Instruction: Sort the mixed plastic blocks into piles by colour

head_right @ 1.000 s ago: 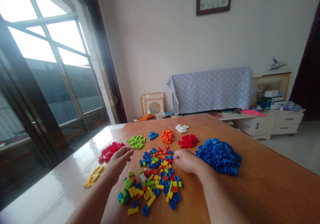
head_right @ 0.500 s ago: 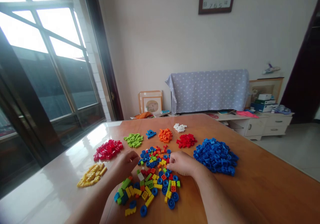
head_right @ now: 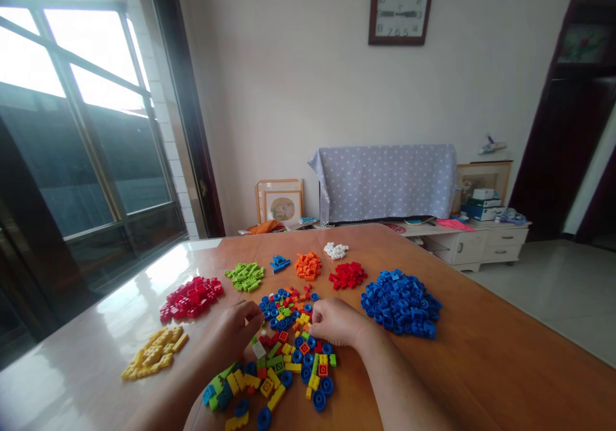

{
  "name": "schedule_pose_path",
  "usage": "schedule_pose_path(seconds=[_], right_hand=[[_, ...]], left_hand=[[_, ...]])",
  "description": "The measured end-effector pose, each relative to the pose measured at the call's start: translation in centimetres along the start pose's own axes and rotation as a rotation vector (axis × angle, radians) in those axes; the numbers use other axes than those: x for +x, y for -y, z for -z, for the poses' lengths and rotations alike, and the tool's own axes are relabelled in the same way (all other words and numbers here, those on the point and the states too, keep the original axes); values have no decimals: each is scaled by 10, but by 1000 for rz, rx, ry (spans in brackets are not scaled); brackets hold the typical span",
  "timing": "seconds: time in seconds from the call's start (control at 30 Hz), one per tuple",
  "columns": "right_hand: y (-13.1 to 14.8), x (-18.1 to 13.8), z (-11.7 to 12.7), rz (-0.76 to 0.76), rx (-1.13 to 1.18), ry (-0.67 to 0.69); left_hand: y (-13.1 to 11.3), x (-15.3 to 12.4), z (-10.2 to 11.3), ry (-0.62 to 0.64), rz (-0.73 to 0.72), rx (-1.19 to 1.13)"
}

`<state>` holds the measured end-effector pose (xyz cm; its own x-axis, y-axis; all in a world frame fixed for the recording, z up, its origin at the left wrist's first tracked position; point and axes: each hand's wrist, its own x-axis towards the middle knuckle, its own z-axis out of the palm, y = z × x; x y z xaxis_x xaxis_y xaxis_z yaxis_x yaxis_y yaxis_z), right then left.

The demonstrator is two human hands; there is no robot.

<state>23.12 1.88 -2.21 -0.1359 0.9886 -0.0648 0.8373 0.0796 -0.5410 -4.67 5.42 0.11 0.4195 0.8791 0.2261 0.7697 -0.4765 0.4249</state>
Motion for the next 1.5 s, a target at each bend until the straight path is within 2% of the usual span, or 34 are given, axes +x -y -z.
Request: schedule_pose_path(seconds=[0.2,0.4,0.57,0.73,0.8,0.97,1.1,1.3,1.5], right_hand=[[-3,2,2,-28,12,-68],[-25,-2,22,-47,109,-232],[-59,-9,46,-256,39,-454],[-77,-19,66,-496,-114,-571],[-79,-20,69,-522,-119,-628],[-79,-14,67,-469,-38,-754],[-70,-6,57,-370,56,-755],[-47,8,31,-205,124,-555],[-32,19,4,-91,118,-389]], left_hand=[[-1,1,-1,6,-12,-19],[-2,1,0,23,-13,-33],[9,7,-9,3,-49,-61],[13,8,-10,-12,-47,-53],[10,6,-5,-3,-37,-54],[6,3,1,-17,-25,-33],[10,4,-2,-25,9,-43],[9,3,-1,-25,38,-40],[3,1,5,31,85,19]])
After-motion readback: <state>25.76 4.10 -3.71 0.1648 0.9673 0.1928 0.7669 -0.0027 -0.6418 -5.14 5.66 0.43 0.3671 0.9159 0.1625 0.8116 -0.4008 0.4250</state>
